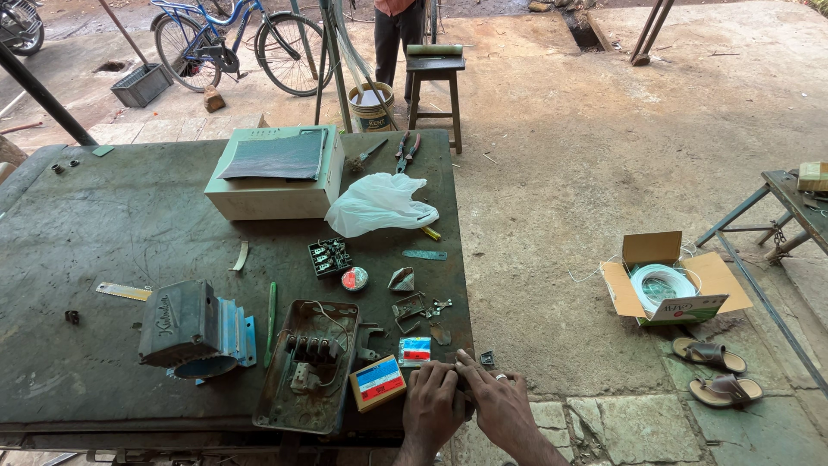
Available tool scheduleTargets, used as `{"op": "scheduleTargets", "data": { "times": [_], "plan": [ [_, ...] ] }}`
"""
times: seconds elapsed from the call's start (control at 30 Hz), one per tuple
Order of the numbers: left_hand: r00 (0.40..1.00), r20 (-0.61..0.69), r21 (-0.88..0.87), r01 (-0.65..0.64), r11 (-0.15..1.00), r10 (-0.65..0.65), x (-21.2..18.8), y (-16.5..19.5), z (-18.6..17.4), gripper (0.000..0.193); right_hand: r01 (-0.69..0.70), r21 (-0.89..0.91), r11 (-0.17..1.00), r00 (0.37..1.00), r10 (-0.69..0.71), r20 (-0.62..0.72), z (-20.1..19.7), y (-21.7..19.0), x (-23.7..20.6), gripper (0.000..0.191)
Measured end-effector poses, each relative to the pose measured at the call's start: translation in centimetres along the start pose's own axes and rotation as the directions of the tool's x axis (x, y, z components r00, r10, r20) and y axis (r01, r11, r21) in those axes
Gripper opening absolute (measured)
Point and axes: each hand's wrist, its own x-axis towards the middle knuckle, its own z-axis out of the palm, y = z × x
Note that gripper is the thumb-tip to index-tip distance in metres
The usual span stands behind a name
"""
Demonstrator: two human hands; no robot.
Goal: The person rubs a small metal piece on a sanding block, then opens a small box to retrieve a black plastic electrical component. They insert a screwdriver into the component and open a drawer to search for tools, eventually using the screwdriver to adjust the component.
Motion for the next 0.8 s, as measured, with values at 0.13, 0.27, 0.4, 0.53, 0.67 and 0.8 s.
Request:
{"op": "scheduleTargets", "data": {
  "times": [0.13, 0.27, 0.4, 0.53, 0.67, 0.8],
  "plan": [
    [1.000, -0.003, -0.003, -0.003, 1.000, 0.003, 0.0, 0.1, -0.1, 0.023, -0.047, -0.014, 0.999, 0.998, 0.047, 0.049, -0.4, -0.3, -0.1, 0.064],
    [1.000, -0.013, 0.005, -0.010, 1.000, 0.010, 0.1, 0.2, -0.3, 0.020, -0.013, 0.004, 1.000, 1.000, 0.013, 0.020, -0.9, -0.6, -0.3, 0.055],
    [1.000, -0.008, -0.020, -0.010, 1.000, 0.010, 0.2, 0.3, -0.6, 0.019, -0.067, -0.032, 0.997, 0.994, 0.069, 0.090, -1.1, -0.6, -0.5, 0.060],
    [1.000, -0.001, -0.029, 0.011, 1.000, -0.011, 0.3, 0.5, -0.6, 0.019, 0.000, -0.030, 1.000, 1.000, 0.000, -0.008, -0.9, -0.6, -0.4, 0.069],
    [0.998, -0.060, -0.025, -0.028, 0.999, 0.027, 0.2, 0.5, -0.5, 0.020, 0.035, -0.017, 0.999, 0.998, -0.035, -0.056, -0.7, -0.6, -0.7, 0.064],
    [1.000, -0.025, 0.001, -0.007, 1.000, 0.007, 0.3, 0.4, -0.5, 0.015, 0.012, -0.057, 0.998, 1.000, -0.011, 0.012, -0.7, -0.5, -1.2, 0.072]
  ]
}}
